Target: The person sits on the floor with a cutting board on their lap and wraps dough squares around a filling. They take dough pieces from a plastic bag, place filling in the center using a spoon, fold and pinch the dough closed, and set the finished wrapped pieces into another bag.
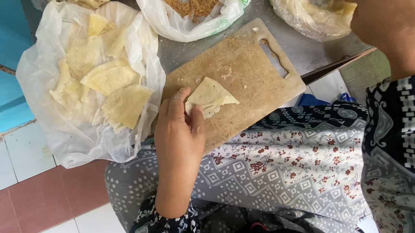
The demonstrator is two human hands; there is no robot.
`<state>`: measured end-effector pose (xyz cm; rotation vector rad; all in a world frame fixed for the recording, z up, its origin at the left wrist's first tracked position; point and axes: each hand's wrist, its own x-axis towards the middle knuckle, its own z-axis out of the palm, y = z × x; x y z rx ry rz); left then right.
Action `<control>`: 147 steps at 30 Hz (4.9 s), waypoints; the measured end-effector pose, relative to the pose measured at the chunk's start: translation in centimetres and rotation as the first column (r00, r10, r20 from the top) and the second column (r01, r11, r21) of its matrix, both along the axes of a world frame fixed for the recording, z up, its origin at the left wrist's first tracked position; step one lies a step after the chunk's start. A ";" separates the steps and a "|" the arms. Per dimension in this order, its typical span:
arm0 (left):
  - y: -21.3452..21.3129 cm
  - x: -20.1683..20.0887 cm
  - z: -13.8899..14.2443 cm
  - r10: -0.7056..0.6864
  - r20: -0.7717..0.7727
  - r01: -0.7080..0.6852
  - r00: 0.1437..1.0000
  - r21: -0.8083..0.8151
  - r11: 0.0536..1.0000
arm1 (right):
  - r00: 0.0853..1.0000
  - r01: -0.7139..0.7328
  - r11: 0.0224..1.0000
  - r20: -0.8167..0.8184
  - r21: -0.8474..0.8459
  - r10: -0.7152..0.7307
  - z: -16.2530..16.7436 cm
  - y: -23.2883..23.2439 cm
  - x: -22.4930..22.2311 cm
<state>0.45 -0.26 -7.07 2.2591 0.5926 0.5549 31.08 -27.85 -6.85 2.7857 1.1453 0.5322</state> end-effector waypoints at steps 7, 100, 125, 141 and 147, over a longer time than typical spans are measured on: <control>0.1 0.2 -0.5 0.000 0.034 -0.001 0.999 0.033 0.999 | 0.982 -0.073 0.984 -0.162 0.163 0.099 -0.2 -2.0 0.5; 1.9 -0.5 -0.9 0.039 -0.059 -0.046 0.998 -0.117 0.992 | 0.800 -0.445 0.858 -0.319 0.255 0.509 2.4 13.5 -18.8; 0.1 4.0 4.7 -0.189 0.188 0.222 0.964 -0.175 0.959 | 0.957 -0.049 0.967 -0.265 0.248 0.117 10.5 29.4 -5.3; 2.0 0.8 0.9 0.040 0.053 -0.031 0.998 -0.162 0.986 | 0.782 -0.032 0.759 -0.457 0.650 0.424 7.7 26.0 -4.1; 2.2 0.4 1.2 0.041 0.049 -0.034 0.998 -0.139 0.990 | 0.570 0.204 0.667 -0.641 0.717 0.514 7.1 22.9 -3.2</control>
